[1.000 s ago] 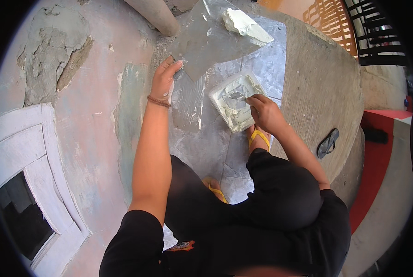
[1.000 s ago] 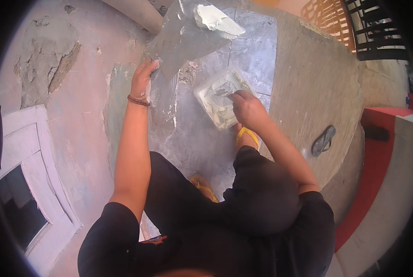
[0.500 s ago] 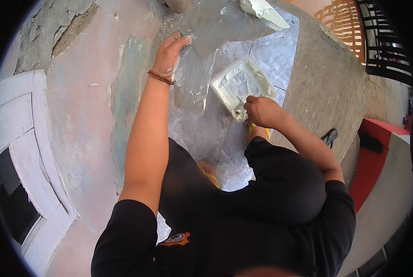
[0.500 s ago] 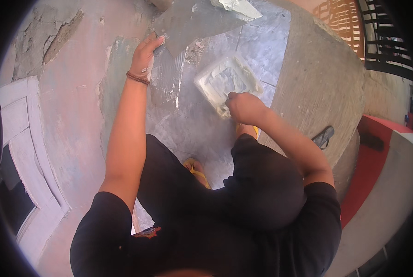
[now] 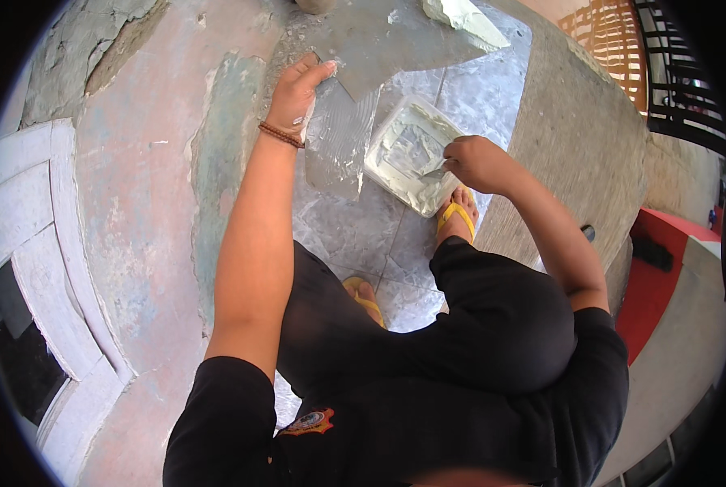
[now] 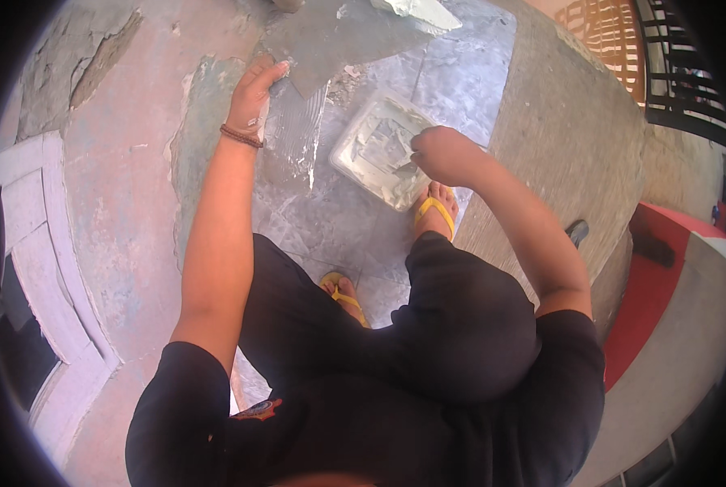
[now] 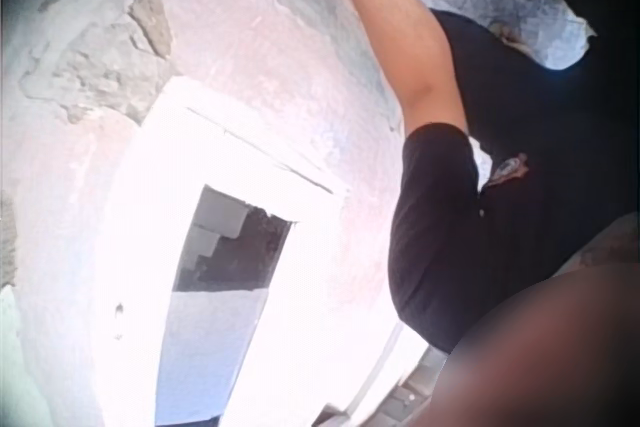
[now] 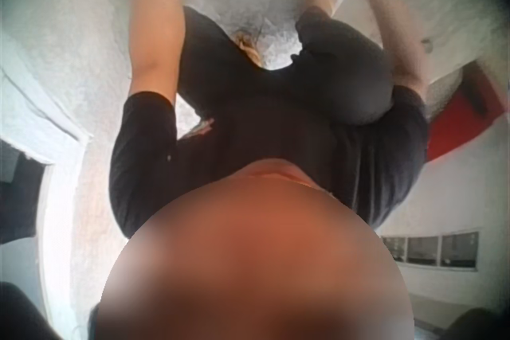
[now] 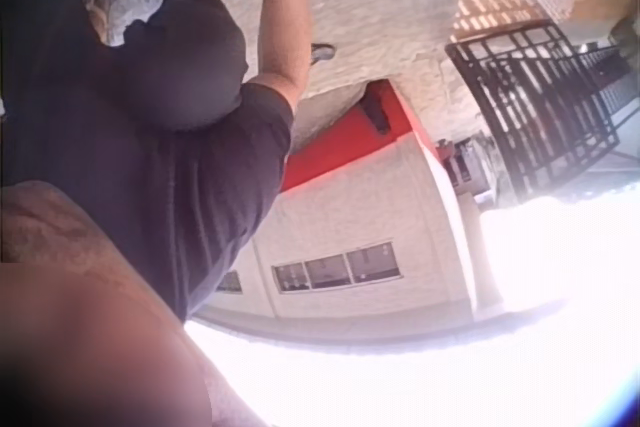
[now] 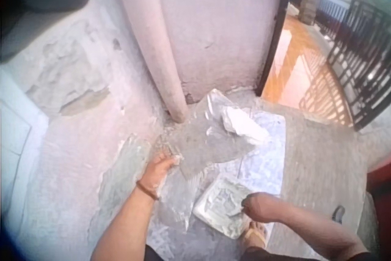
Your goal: The person repeatedly scoops white plaster from a container and applies it to a damaged wall section using two metal trowels. They smooth the surface and transfer material between tools while working near a window frame.
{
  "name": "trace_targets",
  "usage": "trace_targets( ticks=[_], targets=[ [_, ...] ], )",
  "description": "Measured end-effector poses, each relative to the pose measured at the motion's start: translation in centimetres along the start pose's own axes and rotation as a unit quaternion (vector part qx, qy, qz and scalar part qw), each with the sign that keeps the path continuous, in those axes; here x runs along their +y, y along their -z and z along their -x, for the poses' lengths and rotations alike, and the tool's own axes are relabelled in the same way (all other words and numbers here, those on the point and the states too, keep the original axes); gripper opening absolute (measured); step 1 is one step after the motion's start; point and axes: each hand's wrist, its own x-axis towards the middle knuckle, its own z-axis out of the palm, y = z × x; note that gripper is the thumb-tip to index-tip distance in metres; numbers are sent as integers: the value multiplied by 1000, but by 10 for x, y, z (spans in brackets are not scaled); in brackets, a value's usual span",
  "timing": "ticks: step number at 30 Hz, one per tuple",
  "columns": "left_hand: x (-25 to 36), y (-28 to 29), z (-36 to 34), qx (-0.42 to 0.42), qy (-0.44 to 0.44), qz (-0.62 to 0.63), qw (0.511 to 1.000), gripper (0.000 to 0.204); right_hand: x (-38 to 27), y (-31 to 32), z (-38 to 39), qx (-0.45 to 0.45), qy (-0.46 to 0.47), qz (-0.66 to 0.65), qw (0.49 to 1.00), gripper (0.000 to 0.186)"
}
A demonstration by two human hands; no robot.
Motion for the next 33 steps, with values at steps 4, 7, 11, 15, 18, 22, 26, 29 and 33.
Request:
trace_targets(
  ticks=[4, 7, 11, 15, 18, 22, 26, 29, 33],
  targets=[
    [-40, 0, 4, -27, 47, 0, 999, 15, 12, -10, 40, 174, -59, -43, 982, 20],
    [-82, 1, 10, 3, 112, 18, 994, 8, 18, -30, 48, 194, -62, 32, 979, 24],
    [-118, 12, 18, 56, 163, 29, 985, 8, 20, -51, 56, 163, -73, 69, 981, 24],
    [-132, 21, 23, 79, 201, 38, 976, 9, 12, -61, 67, 124, -102, 30, 987, 18],
    [-138, 25, 26, 86, 191, 9, 978, 12, 0, -65, 69, 106, -122, -23, 987, 18],
    [-142, 27, 26, 90, 192, 8, 977, 14, -12, -66, 66, 64, -119, -52, 989, 21],
    [-142, 24, 27, 82, 203, 36, 975, 14, -11, -62, 56, 35, -121, -88, 988, 24],
    [-141, 23, 29, 90, 185, 20, 978, 17, -9, -64, 51, 23, -180, -166, 969, 26],
    [-143, 26, 27, 77, 213, 42, 973, 19, -9, -72, 52, 60, -225, -236, 943, 28]
  ],
)
